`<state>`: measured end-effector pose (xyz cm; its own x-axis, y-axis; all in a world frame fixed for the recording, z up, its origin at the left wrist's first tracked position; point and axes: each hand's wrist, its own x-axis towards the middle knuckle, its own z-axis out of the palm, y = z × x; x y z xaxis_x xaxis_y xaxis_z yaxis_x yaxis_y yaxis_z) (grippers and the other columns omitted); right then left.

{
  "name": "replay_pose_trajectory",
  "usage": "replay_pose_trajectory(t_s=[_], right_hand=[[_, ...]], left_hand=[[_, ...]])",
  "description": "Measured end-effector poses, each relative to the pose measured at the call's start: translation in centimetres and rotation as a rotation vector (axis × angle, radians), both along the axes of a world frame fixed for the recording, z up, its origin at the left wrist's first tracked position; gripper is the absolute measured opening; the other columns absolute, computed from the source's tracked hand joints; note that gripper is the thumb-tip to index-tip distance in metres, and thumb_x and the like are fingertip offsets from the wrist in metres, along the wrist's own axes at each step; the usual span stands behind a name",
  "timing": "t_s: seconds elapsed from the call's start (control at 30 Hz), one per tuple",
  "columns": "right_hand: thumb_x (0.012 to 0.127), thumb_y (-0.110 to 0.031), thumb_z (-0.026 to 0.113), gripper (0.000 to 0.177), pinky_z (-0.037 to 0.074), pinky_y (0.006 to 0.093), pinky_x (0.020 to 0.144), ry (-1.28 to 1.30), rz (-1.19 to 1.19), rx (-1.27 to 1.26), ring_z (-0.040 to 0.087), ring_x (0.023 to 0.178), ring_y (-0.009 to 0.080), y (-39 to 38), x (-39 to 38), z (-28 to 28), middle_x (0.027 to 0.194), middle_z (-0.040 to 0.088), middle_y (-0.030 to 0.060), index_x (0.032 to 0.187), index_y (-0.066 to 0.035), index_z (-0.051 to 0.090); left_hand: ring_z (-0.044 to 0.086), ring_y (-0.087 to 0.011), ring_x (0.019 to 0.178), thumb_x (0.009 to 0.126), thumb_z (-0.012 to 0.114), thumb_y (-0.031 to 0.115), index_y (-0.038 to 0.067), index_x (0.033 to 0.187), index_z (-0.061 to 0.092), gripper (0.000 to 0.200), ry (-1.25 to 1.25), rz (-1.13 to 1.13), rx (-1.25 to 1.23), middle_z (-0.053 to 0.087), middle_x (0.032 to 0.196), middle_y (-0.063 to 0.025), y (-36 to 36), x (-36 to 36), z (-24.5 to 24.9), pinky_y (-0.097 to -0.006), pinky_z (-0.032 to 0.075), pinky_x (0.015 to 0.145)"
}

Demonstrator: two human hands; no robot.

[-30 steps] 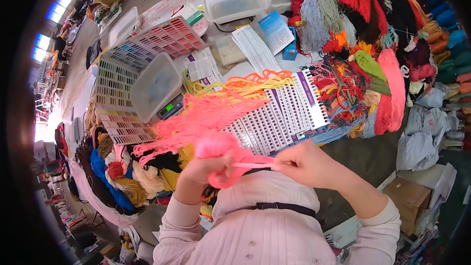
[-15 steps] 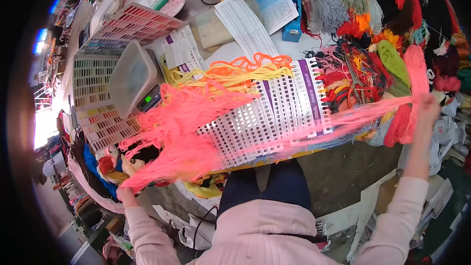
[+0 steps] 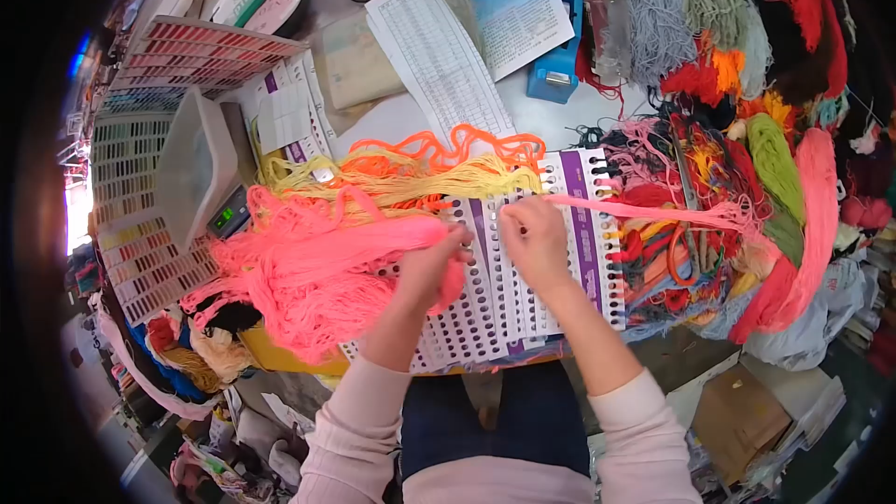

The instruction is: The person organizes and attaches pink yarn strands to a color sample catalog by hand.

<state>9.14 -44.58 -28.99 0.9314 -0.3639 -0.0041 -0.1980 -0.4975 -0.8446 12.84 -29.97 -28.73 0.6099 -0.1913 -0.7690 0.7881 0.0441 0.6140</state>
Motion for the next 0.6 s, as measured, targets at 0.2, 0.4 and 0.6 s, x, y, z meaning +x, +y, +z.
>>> replay_pose_trajectory(t_s=[0.2, 0.4, 0.6], right_hand=[[0.058, -0.006, 0.060, 0.022, 0.035, 0.0353, 0.068, -0.067, 0.020, -0.233, 0.048, 0.074, 0.0253, -0.2, -1.4, -0.5, 0.076, 0.051, 0.0079, 0.078, -0.004, 0.052], [0.060, -0.018, 0.063, 0.044, 0.036, 0.0364, 0.069, 0.088, 0.275, -0.321, 0.047, 0.080, 0.0273, 1.4, -2.3, 0.5, 0.095, 0.047, 0.0115, 0.099, -0.003, 0.049], [0.056, -0.013, 0.061, 0.042, 0.038, 0.0346, 0.068, 0.028, 0.289, -0.165, 0.049, 0.079, 0.0265, 0.8, -3.1, 0.3, 0.096, 0.047, 0.0124, 0.095, -0.002, 0.052]], left_hand=[[0.048, -0.0077, 0.047, 0.074, 0.057, 0.007, 0.001, 0.077, 0.053, 0.007, -0.146, -0.338, 0.174, 0.050, 0.056, -0.0012, -1.6, -0.8, -0.2, -0.0199, 0.038, 0.042], [0.047, -0.0080, 0.047, 0.079, 0.046, 0.002, -0.001, 0.084, 0.050, 0.006, -0.058, -0.198, -0.002, 0.047, 0.054, -0.0009, -1.1, -1.5, -0.4, -0.0206, 0.039, 0.043], [0.048, -0.0079, 0.050, 0.079, 0.049, 0.005, 0.001, 0.078, 0.050, 0.005, -0.067, -0.215, -0.052, 0.050, 0.062, -0.0018, -1.7, -1.1, -0.3, -0.0196, 0.039, 0.045]])
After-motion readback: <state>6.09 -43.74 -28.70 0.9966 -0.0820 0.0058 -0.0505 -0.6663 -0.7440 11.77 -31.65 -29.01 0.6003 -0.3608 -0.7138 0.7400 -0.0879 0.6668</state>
